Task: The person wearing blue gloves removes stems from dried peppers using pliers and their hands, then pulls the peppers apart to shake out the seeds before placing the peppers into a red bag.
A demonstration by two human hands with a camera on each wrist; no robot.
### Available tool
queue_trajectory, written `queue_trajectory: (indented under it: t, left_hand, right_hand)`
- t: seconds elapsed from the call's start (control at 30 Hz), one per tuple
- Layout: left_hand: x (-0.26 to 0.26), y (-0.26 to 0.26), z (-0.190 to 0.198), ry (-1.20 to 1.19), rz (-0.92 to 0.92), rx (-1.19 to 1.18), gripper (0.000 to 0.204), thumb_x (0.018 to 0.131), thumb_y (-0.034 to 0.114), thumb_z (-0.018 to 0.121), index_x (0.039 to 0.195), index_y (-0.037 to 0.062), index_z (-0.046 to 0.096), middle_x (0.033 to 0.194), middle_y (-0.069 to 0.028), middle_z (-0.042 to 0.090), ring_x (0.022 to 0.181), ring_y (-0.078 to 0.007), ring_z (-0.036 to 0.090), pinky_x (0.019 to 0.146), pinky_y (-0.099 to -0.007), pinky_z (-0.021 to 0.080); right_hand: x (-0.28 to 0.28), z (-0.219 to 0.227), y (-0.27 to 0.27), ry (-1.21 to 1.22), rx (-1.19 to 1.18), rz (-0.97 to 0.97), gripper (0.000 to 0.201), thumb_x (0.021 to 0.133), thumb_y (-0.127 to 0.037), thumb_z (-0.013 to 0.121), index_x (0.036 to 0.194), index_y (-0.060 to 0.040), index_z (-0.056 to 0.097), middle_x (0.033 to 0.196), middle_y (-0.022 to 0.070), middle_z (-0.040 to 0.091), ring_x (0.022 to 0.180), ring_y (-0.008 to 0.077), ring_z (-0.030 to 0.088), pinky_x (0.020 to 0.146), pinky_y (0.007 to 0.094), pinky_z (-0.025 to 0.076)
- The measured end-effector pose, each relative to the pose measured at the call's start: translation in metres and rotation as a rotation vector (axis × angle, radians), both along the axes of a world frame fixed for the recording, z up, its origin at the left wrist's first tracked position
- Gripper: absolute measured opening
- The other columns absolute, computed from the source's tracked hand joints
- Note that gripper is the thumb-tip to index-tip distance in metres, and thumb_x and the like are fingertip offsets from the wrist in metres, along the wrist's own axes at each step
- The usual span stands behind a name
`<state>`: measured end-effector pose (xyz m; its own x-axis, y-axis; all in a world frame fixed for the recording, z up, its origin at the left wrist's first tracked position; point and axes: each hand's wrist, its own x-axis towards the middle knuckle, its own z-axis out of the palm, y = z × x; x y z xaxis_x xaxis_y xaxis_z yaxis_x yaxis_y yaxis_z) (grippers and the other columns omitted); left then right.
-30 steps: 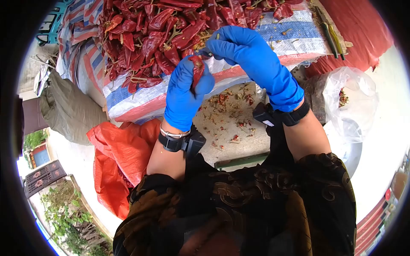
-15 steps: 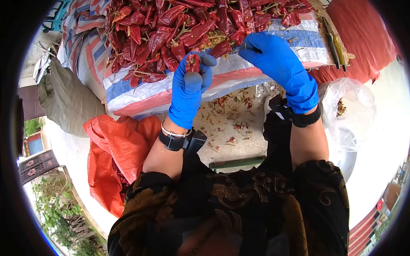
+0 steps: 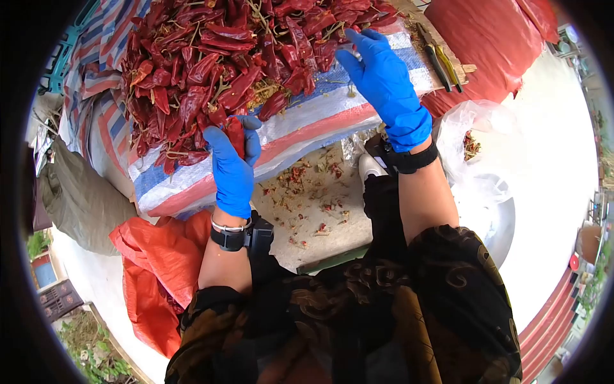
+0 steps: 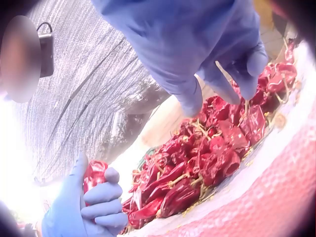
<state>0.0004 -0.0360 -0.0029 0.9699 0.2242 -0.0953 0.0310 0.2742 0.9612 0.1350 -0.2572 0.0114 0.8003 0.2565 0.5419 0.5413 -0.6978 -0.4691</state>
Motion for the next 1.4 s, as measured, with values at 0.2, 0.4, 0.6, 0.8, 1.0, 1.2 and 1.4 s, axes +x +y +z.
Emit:
queue_trajectory:
  t: [0.2,0.4,0.6,0.8,1.0,1.2,1.4]
  left_hand:
    - [0.003,0.003,-0.004,0.016,0.063,0.020,0.056,0.082,0.063,0.039,0.088,0.0113,0.060,0.070,0.0066,0.051,0.059,-0.0008,0.042,0.052,-0.0144,0.031]
    - [-0.001,0.000,0.006,0.066,0.054,-0.009,0.061,0.082,0.066,0.035,0.086,0.0097,0.059,0.067,0.0068,0.047,0.058,-0.0022,0.040,0.051,-0.0154,0.030]
    - [0.001,0.002,0.001,0.065,0.021,0.018,0.068,0.081,0.070,0.029,0.087,0.0090,0.059,0.063,0.0074,0.043,0.056,-0.0027,0.037,0.049,-0.0175,0.027]
    - [0.004,0.003,0.006,-0.013,-0.009,-0.047,0.060,0.085,0.062,0.031,0.101,0.0106,0.057,0.064,0.0076,0.045,0.055,-0.0021,0.037,0.049,-0.0181,0.027]
    - [0.007,0.002,0.006,-0.092,0.057,-0.042,0.064,0.085,0.062,0.033,0.106,0.0068,0.055,0.061,0.0061,0.041,0.051,-0.0034,0.032,0.046,-0.0186,0.023]
    - [0.003,0.008,0.009,-0.082,0.063,-0.104,0.053,0.086,0.057,0.038,0.090,0.0077,0.059,0.066,0.0059,0.045,0.058,-0.0027,0.039,0.053,-0.0157,0.031]
    - [0.003,0.012,-0.005,-0.129,0.142,-0.191,0.037,0.088,0.047,0.046,0.090,0.0116,0.057,0.079,0.0039,0.055,0.060,-0.0025,0.042,0.055,-0.0164,0.037]
  right_hand:
    - [0.037,-0.027,-0.084,-0.344,-0.260,-0.515,0.041,0.081,-0.032,0.056,0.114,-0.0078,0.054,0.111,0.0203,0.055,0.106,0.0364,0.050,0.085,0.0436,0.043]
    - [0.047,-0.058,-0.137,-0.098,-0.493,-0.836,0.036,0.081,-0.027,0.050,0.113,-0.0103,0.056,0.103,0.0162,0.059,0.089,0.0353,0.058,0.075,0.0453,0.046]
    - [0.047,-0.051,-0.136,-0.022,-0.487,-0.857,0.030,0.076,-0.020,0.051,0.104,-0.0134,0.061,0.089,0.0134,0.063,0.081,0.0349,0.059,0.069,0.0438,0.047]
    - [0.050,-0.051,-0.137,-0.004,-0.424,-0.877,0.030,0.077,-0.021,0.049,0.103,-0.0111,0.061,0.088,0.0178,0.063,0.080,0.0343,0.061,0.071,0.0432,0.048]
    - [0.057,-0.051,-0.149,0.274,-0.372,-0.767,0.032,0.074,-0.024,0.051,0.095,-0.0030,0.062,0.089,0.0209,0.062,0.085,0.0370,0.059,0.072,0.0415,0.046]
    - [0.059,-0.043,-0.145,0.168,0.234,-0.414,0.029,0.077,-0.014,0.057,0.102,0.0006,0.059,0.082,0.0086,0.061,0.070,0.0160,0.055,0.063,0.0258,0.042]
    - [-0.004,0.037,-0.031,0.288,0.921,-0.040,0.020,0.082,-0.009,0.058,0.100,0.0000,0.059,0.074,0.0005,0.055,0.059,0.0052,0.042,0.053,0.0189,0.034]
